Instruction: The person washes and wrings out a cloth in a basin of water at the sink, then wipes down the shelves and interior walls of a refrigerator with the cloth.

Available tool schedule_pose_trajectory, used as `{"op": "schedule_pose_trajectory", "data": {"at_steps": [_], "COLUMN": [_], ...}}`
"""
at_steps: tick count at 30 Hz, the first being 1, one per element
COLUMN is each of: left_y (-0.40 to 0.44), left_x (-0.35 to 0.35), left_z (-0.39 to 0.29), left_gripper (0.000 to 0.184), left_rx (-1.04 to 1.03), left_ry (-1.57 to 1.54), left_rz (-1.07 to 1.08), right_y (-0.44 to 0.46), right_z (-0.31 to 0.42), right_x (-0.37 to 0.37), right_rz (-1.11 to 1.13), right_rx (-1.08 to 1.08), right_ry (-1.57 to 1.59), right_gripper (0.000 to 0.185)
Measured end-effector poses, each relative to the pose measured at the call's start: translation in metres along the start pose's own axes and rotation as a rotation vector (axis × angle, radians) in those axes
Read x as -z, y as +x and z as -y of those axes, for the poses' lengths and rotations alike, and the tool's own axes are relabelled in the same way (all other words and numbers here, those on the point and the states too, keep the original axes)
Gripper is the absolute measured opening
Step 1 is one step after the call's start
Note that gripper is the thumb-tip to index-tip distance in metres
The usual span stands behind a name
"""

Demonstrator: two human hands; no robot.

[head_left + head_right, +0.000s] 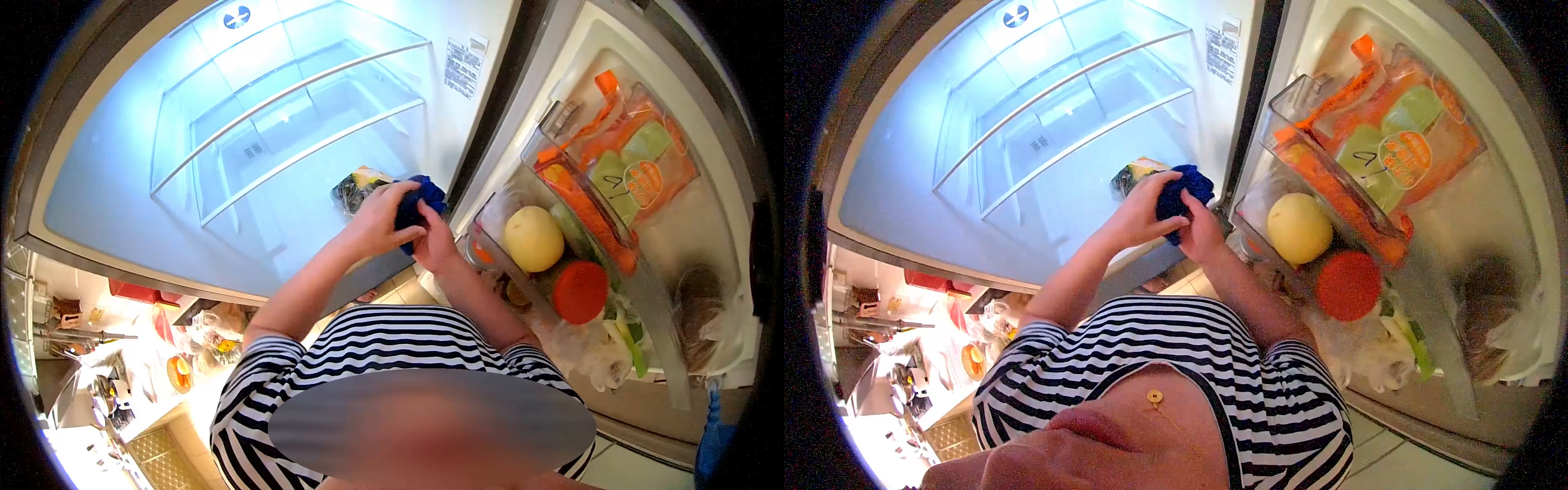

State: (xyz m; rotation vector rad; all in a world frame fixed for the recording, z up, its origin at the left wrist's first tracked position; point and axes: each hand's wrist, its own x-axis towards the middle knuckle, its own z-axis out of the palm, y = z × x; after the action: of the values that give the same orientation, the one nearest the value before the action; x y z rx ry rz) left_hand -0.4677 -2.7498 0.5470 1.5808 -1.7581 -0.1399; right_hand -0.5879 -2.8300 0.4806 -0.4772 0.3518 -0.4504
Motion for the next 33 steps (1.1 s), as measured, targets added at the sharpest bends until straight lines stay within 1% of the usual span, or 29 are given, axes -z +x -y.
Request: {"op": "schedule_pose_trajectory", "data": {"at_steps": [1, 2, 3, 4, 5, 6, 7, 8, 9, 11, 12, 15, 19, 21, 22, 24, 25, 26, 27, 28, 30, 31, 33], "left_y": [-0.007, -0.013, -0.016, -0.011, -0.006, 0.002, 0.012, 0.021, 0.031, 0.045, 0.049, 0.056, 0.063, 0.064, 0.063, 0.063, 0.063, 0.063, 0.062, 0.061, 0.059, 0.059, 0.057], "left_x": [0.003, 0.006, 0.012, 0.022, 0.026, 0.025, 0.025, 0.025, 0.027, 0.027, 0.027, 0.034, 0.045, 0.044, 0.044, 0.045, 0.046, 0.046, 0.046, 0.046, 0.047, 0.047, 0.044], "left_z": [0.007, 0.016, 0.024, 0.034, 0.051, 0.066, 0.079, 0.09, 0.091, 0.091, 0.091, 0.088, 0.08, 0.081, 0.081, 0.08, 0.079, 0.08, 0.082, 0.084, 0.083, 0.082, 0.084], "left_gripper": [0.056, 0.051, 0.041, 0.039, 0.046, 0.046, 0.043, 0.04, 0.04, 0.043, 0.043, 0.055, 0.054, 0.053, 0.053, 0.052, 0.051, 0.051, 0.055, 0.06, 0.06, 0.059, 0.06], "left_rx": [0.039, 0.078, 0.376, 0.579, 0.616, 0.617, 0.573, 0.513, 0.509, 0.352, 0.35, 0.358, 0.374, 0.374, 0.386, 0.4, 0.416, 0.417, 0.403, 0.389, 0.407, 0.418, 0.424], "left_ry": [-0.144, -0.289, -0.687, -0.821, -0.818, -0.819, -1.17, -1.522, -1.523, -1.496, -1.499, -1.447, -1.442, -1.452, -1.461, -1.469, -1.481, -1.479, -1.505, -1.531, -1.549, -1.571, -1.577], "left_rz": [-0.089, -0.18, -0.212, -0.294, -0.369, -0.366, -0.498, -0.625, -0.615, -0.672, -0.663, -0.711, -0.718, -0.714, -0.715, -0.709, -0.715, -0.712, -0.695, -0.679, -0.678, -0.675, -0.679], "right_y": [0.007, 0.014, 0.019, 0.02, 0.021, 0.019, 0.019, 0.018, 0.018, 0.013, 0.012, 0.011, 0.019, 0.028, 0.031, 0.037, 0.041, 0.047, 0.054, 0.064, 0.082, 0.092, 0.11], "right_z": [-0.004, -0.008, -0.008, -0.009, -0.01, -0.012, -0.014, -0.015, -0.016, -0.019, -0.019, -0.021, -0.019, -0.014, -0.012, -0.003, 0.002, 0.007, 0.012, 0.017, 0.028, 0.032, 0.039], "right_x": [0.009, 0.019, 0.023, 0.018, 0.012, 0.009, 0.01, 0.012, 0.012, 0.014, 0.015, 0.02, 0.024, 0.021, 0.017, 0.006, -0.001, -0.008, -0.014, -0.022, -0.041, -0.045, -0.052], "right_rz": [0.0, 0.067, 0.136, 0.137, 0.086, 0.033, 0.031, 0.035, 0.041, 0.02, 0.004, 0.001, -0.07, -0.072, -0.071, -0.157, -0.156, -0.103, -0.051, -0.052, 0.045, 0.048, 0.02], "right_rx": [0.005, 0.036, 0.068, 0.072, 0.074, 0.074, 0.079, 0.039, 0.002, -0.003, -0.017, 0.027, 0.051, 0.135, 0.142, 0.185, 0.19, 0.219, 0.245, 0.282, 0.364, 0.363, 0.35], "right_ry": [0.003, 0.032, 0.06, 0.061, 0.086, 0.112, 0.114, 0.129, 0.144, 0.148, 0.149, 0.122, 0.074, -0.013, -0.005, -0.079, -0.076, 0.005, 0.087, 0.098, 0.245, 0.246, 0.374], "right_gripper": [0.038, 0.034, 0.03, 0.03, 0.03, 0.03, 0.03, 0.03, 0.029, 0.029, 0.029, 0.028, 0.025, 0.024, 0.024, 0.031, 0.031, 0.036, 0.042, 0.051, 0.055, 0.055, 0.057]}}
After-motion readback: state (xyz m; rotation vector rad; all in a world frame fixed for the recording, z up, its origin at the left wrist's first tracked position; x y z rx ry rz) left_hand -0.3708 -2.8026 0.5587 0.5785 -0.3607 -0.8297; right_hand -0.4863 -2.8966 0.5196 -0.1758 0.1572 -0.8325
